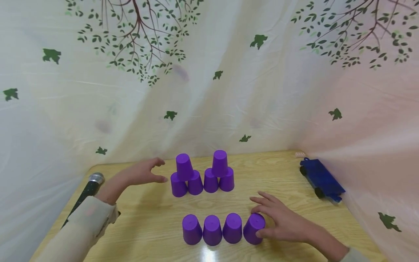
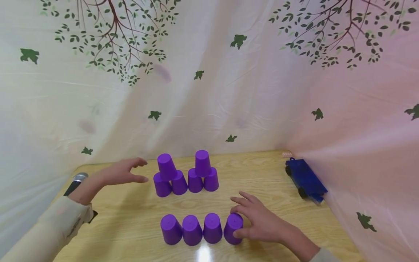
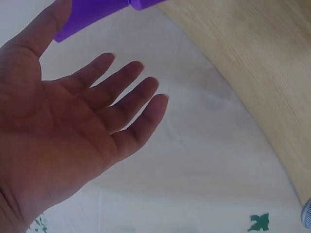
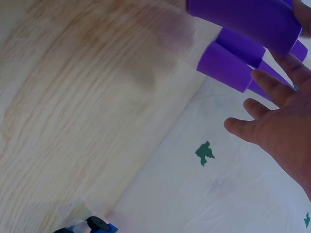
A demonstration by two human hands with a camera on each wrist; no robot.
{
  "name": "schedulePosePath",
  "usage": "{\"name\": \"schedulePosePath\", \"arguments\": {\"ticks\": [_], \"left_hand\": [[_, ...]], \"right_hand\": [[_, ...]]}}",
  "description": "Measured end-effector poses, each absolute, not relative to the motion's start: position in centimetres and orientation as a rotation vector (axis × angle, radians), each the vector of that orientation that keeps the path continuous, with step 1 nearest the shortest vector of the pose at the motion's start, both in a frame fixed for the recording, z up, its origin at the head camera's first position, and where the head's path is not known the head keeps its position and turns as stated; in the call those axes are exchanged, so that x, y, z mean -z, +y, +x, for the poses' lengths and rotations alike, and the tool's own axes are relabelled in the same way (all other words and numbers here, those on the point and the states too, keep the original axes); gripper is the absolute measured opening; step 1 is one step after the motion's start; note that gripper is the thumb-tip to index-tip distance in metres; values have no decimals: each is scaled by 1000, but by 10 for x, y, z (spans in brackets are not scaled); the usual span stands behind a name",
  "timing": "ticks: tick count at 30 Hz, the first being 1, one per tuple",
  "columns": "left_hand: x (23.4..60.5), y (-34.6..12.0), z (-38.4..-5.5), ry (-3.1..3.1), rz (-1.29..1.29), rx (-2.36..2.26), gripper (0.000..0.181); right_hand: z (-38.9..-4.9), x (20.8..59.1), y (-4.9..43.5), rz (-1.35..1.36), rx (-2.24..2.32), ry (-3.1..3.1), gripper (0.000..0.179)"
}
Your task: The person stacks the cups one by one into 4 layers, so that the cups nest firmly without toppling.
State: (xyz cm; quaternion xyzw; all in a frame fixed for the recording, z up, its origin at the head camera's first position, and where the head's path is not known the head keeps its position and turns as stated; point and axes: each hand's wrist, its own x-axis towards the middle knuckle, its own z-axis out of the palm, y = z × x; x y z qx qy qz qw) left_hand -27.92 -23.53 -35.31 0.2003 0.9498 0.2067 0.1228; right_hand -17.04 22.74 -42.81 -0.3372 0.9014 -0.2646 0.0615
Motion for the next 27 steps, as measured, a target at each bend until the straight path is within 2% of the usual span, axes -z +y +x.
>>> {"name": "schedulePosePath", "arguments": {"ticks": [8, 14, 27], "left_hand": [[353, -254, -249, 2679, 541, -542, 63], [368, -250, -234, 2603, 573, -599, 57], [402, -223, -195, 2481, 639, -723, 58]], "right_hand": [[-176, 411, 233, -1040, 832, 2821, 36], [-184, 386, 234, -1054, 822, 2893, 37], [-202, 333, 219, -1038, 802, 2864, 41]]}}
